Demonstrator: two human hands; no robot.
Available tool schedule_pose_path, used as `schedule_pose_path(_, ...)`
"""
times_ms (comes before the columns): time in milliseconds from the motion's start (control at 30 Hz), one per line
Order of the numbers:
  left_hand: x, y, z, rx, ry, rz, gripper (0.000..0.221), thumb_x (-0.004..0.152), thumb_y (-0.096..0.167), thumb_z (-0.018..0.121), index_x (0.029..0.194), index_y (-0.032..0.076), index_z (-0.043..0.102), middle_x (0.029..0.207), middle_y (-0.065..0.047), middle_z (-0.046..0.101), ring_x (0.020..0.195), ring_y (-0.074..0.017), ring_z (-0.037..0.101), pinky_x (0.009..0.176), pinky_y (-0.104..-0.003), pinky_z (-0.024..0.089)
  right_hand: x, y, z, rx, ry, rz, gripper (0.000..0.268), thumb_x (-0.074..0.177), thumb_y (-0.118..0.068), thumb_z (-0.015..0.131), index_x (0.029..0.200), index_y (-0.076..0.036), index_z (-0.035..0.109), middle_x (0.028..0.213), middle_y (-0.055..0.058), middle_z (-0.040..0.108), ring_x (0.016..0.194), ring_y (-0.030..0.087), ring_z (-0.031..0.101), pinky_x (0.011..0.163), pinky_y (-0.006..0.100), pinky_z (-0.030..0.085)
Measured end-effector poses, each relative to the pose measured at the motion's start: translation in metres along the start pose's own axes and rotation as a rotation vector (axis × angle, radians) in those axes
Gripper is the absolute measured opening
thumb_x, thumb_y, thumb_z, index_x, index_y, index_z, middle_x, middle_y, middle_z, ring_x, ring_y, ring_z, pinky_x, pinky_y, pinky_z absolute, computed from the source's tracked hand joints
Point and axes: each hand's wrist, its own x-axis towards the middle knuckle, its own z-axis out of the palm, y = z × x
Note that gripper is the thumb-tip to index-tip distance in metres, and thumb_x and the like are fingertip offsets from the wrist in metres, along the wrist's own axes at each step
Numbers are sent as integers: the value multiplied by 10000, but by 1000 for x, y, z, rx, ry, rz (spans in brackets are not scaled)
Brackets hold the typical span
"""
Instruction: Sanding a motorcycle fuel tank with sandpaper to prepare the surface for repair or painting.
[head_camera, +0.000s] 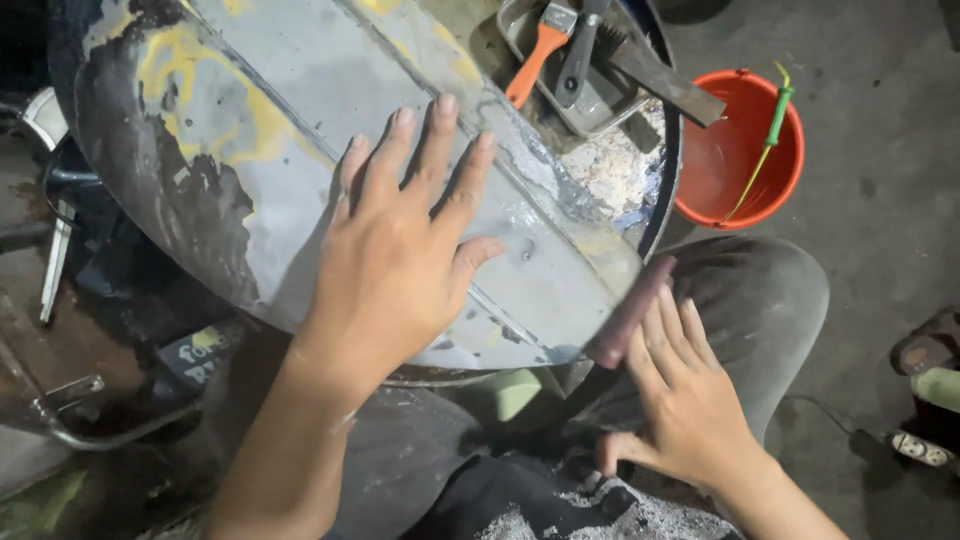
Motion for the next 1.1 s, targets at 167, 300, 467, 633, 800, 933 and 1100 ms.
schedule_pose_path(167,2,-2,2,11,-22,7,749,1080,529,636,1688,139,438,1738,-212,290,1533,-491,411,1250,-615,339,13,0,6,60,47,-8,1440,695,-1007,391,1618,93,283,1665,396,312,1593,607,228,1302,724,234)
schedule_pose_path(300,0,1,0,18,-33,0,744,1086,528,626,1692,144,429,1739,-209,282,1543,-480,392,1255,-614,333,63,-5,-11,40,90,-111,1495,653,-1046,411,1571,133,336,1618,386,411,1566,603,302,1281,721,312)
schedule_pose_path(467,0,1,2,33,-15,-14,750,1078,556,624,1685,155,439,1742,-185,296,1535,-458,419,1245,-591,353,75,-4,-22,-18,38,-106,1460,699,-1035,337,1613,103,337,1671,339,371,1587,519,317,1315,661,254)
schedule_pose_path(633,3,-2,1,32,-24,4,747,1099,563,598,1696,156,411,1747,-178,302,1529,-458,441,1245,-588,356,27,-1,-5,-1,9,-20,1422,731,-1009,300,1637,86,283,1708,328,307,1623,513,223,1320,670,185)
schedule_pose_path(800,1,0,-1,0,-54,-4,736,1094,522,597,1695,139,410,1746,-200,292,1544,-475,393,1258,-599,310,-28,-6,27,98,25,103,1379,741,-976,351,1657,48,245,1708,361,254,1594,592,234,1327,712,161)
schedule_pose_path(933,2,1,1,26,-59,-3,756,1082,527,617,1695,138,406,1740,-216,298,1530,-491,404,1244,-606,324,14,-2,9,105,64,47,1349,779,-959,340,1694,14,153,1744,361,133,1618,604,144,1300,751,190)
schedule_pose_path(1100,0,2,0,37,-24,1,758,1094,523,639,1699,136,399,1741,-207,302,1541,-485,419,1247,-606,350,84,1,-27,78,75,-55,1403,741,-966,316,1624,123,262,1684,381,313,1600,541,286,1292,729,249)
